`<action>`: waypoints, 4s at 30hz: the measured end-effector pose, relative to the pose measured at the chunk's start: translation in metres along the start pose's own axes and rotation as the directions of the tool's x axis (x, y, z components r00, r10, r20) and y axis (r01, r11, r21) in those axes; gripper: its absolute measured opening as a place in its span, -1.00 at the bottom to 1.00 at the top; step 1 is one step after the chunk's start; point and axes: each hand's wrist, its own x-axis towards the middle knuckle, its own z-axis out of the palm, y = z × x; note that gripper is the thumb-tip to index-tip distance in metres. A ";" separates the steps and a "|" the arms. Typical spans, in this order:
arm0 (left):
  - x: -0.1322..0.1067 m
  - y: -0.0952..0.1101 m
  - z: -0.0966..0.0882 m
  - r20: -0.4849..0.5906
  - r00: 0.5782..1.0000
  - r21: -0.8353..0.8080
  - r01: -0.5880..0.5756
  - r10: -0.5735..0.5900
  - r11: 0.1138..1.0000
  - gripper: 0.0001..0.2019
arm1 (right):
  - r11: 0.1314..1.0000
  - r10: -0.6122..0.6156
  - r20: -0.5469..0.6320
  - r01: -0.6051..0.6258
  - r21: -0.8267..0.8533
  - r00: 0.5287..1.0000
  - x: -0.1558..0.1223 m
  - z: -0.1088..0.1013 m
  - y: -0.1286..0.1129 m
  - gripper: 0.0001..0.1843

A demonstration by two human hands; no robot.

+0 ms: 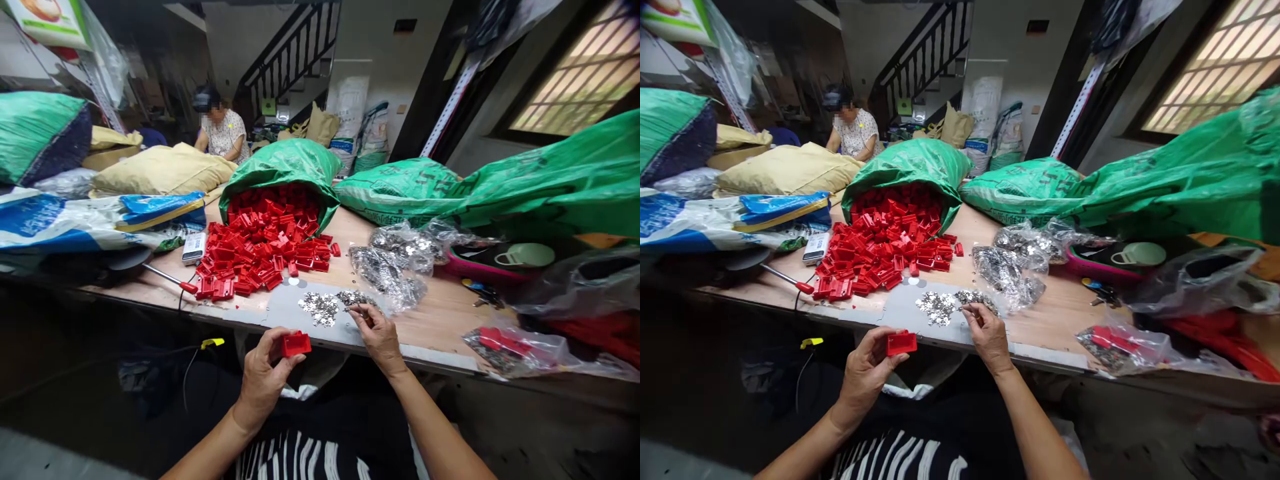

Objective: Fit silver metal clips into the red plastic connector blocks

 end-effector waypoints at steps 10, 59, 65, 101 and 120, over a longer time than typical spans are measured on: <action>0.010 0.012 0.001 -0.007 0.972 0.313 -0.221 0.235 0.924 -0.66 | 0.969 -0.172 0.324 0.102 0.223 0.930 -0.017 0.001 -0.090 -0.91; -0.007 0.001 0.013 0.175 0.984 -0.194 0.062 -0.028 0.979 -0.69 | 0.350 0.065 0.867 -0.825 0.444 0.494 -0.045 0.005 -0.059 -0.51; -0.004 -0.004 0.015 0.027 0.956 -0.404 0.277 -0.292 0.872 -0.68 | 0.972 0.085 0.523 -0.187 0.145 0.848 -0.012 0.008 -0.045 -0.90; 0.002 -0.012 0.023 -0.062 0.998 -0.085 0.026 -0.031 0.996 -0.72 | 0.789 0.218 0.539 -0.472 0.393 0.813 -0.018 0.032 -0.070 -0.76; 0.006 -0.005 0.022 -0.049 0.974 0.121 -0.214 0.221 0.969 -0.68 | 0.766 0.300 0.459 -0.498 0.407 0.836 -0.028 0.039 -0.069 -0.69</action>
